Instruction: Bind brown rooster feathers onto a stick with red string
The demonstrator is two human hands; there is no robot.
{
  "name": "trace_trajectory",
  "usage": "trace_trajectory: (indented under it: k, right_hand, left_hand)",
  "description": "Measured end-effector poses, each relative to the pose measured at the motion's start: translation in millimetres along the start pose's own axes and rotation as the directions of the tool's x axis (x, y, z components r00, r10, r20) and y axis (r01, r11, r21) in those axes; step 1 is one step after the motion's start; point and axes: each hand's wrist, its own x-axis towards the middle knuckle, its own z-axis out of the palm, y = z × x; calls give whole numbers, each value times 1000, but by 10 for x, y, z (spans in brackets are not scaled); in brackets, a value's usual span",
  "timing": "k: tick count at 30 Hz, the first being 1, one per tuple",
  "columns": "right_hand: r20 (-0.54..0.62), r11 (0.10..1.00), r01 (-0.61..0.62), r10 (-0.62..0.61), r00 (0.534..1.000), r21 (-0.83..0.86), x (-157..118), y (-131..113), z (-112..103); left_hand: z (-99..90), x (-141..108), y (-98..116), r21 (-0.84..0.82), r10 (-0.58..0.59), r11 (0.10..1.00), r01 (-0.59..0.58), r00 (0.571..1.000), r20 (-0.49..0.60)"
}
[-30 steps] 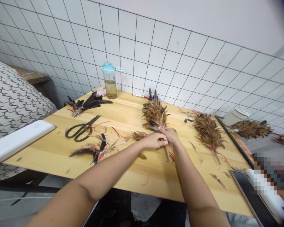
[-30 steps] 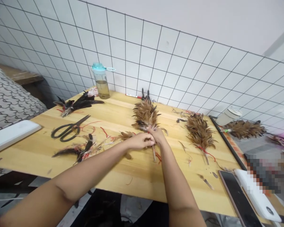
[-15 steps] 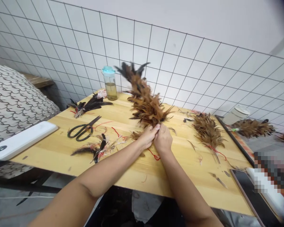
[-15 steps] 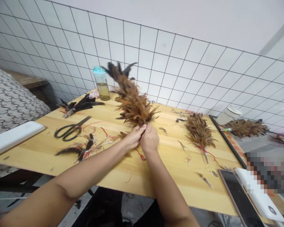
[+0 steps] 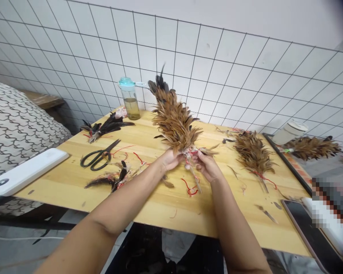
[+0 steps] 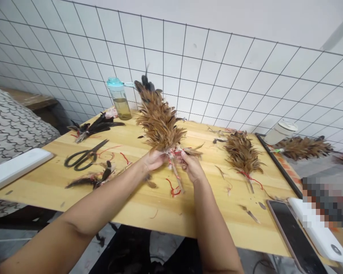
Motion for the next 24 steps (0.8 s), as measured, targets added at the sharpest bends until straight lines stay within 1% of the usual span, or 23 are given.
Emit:
trace_trajectory:
  k: [2,4,6,7,8,10,13,15,16,18,20,21,22,24]
  right_hand:
    - [140,996,-73,66,988,49,-11,49,38]
    - [295,991,-133,118,948,33,-31,103,93]
    - [388,988,-153,141,911,-1,-48,150,142]
    - [405,989,-146,134,904,-1,-50,170,161]
    - [404,991,-134,114,908,21,-46,187,177]
    - [376,986,-119,66,924,120,-19,216,202]
    - [293,957,-103,19,956,272,41,242,224]
    - [230,944,-68,-9,973,324,68,240,227]
    - [207,939,-53,-20,978,339,74,234,225]
    - [182,935,-38,-29,983,354,73,216,221]
    - [153,945,-10,-42,987,326,67,204,225]
    - [130,955,16,-56,990,295,65,203,231]
    - [103,964,46,-75,992,260,64,206,242]
    - [52,976,94,-106,993,197,62,218,273]
  left_hand:
    - [-34,-12,-33,33,-56,998,55,998,15]
    - [-63,-32,-66,99,-176,981,169,982,72]
    - [-73,-51,-93,183,-296,945,270,946,134]
    - [-70,-55,-104,213,-328,932,292,932,156]
    - [-63,-55,-114,223,-327,931,288,930,166]
    - [-47,-39,-137,193,-263,953,232,952,154]
    - [-42,-6,-163,135,-134,983,125,989,59]
    - [-39,-5,-154,126,-93,988,91,996,10]
    - [-30,-14,-139,128,-84,988,82,996,9]
    - [8,-48,-93,150,-81,986,73,995,50]
    - [65,-84,-45,233,-53,972,31,995,89]
    - [92,-95,-28,312,-17,950,-12,996,90]
    - [113,-100,-18,407,34,911,-59,997,68]
    - [129,-90,-15,589,165,799,-120,986,-23]
